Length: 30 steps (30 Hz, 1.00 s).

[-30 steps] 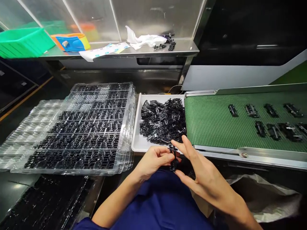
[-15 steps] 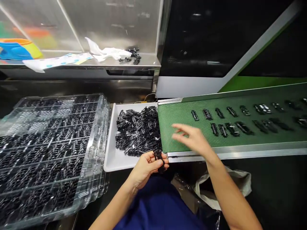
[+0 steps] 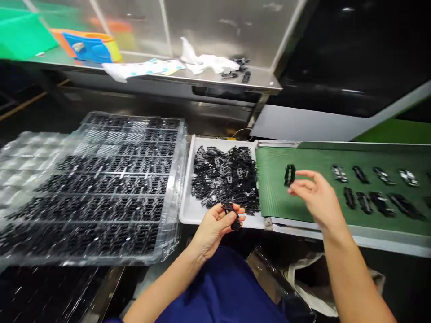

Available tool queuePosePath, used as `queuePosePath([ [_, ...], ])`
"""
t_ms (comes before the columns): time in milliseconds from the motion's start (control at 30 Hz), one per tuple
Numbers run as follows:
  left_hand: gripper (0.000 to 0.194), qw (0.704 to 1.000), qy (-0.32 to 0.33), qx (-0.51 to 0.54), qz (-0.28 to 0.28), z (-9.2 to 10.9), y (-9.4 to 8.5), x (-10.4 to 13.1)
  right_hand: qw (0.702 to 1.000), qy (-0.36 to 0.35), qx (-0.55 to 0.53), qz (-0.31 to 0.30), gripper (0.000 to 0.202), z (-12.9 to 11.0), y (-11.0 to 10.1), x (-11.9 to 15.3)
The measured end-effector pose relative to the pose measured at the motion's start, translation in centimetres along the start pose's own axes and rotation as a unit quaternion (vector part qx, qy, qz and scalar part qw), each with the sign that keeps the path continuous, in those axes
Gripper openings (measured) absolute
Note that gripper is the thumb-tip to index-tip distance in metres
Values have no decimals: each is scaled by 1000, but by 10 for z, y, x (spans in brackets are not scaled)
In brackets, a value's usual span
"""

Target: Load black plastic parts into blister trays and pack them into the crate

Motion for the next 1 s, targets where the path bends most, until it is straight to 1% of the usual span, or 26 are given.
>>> queuePosePath([
  [33, 41, 1000, 3, -6, 5, 3, -6, 4, 989, 3, -126, -77, 45, -16, 22, 24],
  [67, 42, 1000, 8, -14, 10, 6, -13, 7, 964, 10, -219, -149, 46, -34, 43, 50],
  [100, 43, 1000, 13, -23, 13, 8, -19, 11, 942, 7, -268, -204, 43, -51, 61, 74],
  [133, 45, 999, 18, -32, 14, 11, -25, 16, 927, 0, -290, -236, 38, -67, 75, 95],
  [167, 47, 999, 24, -37, 13, 14, -30, 20, 924, -15, -285, -253, 33, -81, 86, 112],
  [200, 48, 999, 31, -39, 11, 16, -35, 25, 931, -36, -262, -252, 29, -92, 94, 124],
  [267, 48, 998, 46, -39, 3, 21, -44, 35, 950, -87, -195, -228, 25, -107, 104, 138],
  [333, 46, 997, 66, -44, -4, 25, -51, 44, 960, -108, -148, -211, 26, -114, 110, 143],
  [367, 44, 996, 78, -50, -6, 27, -54, 48, 960, -101, -142, -220, 27, -115, 113, 144],
  [467, 37, 992, 103, -67, -6, 31, -61, 57, 942, -48, -173, -285, 27, -113, 125, 144],
  [533, 30, 992, 103, -75, -3, 32, -64, 61, 929, -44, -178, -322, 26, -112, 130, 144],
  [567, 27, 992, 102, -76, -2, 33, -65, 61, 931, -61, -159, -322, 26, -113, 130, 142],
  [600, 26, 992, 101, -77, 0, 33, -65, 62, 936, -95, -131, -313, 28, -115, 128, 140],
  [633, 26, 992, 100, -76, 3, 34, -65, 62, 938, -145, -98, -300, 34, -118, 125, 138],
  [667, 27, 992, 97, -75, 5, 34, -65, 62, 933, -206, -64, -288, 42, -122, 122, 136],
  [733, 31, 994, 85, -73, -2, 32, -62, 61, 903, -325, -9, -281, 62, -130, 116, 137],
  [767, 33, 994, 77, -75, -12, 31, -59, 60, 884, -368, 10, -288, 69, -133, 113, 137],
  [800, 35, 994, 69, -76, -23, 29, -57, 59, 870, -395, 24, -294, 72, -134, 111, 137],
  [833, 38, 995, 60, -77, -32, 27, -54, 58, 864, -406, 29, -296, 72, -134, 109, 136],
  [867, 41, 995, 48, -78, -38, 24, -52, 56, 865, -405, 24, -295, 71, -133, 106, 133],
  [1000, 61, 995, -20, -76, -59, 14, -41, 49, 884, -363, -36, -293, 72, -124, 95, 125],
])
Point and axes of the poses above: each hand's wrist, its own x-axis away from the middle knuckle, its own y-axis out of the palm, z = x × y, the point moved 5 cm from there along -x, towards the middle knuckle, and after that the axes turned 8 degrees about -x, right-handed, at the moved point
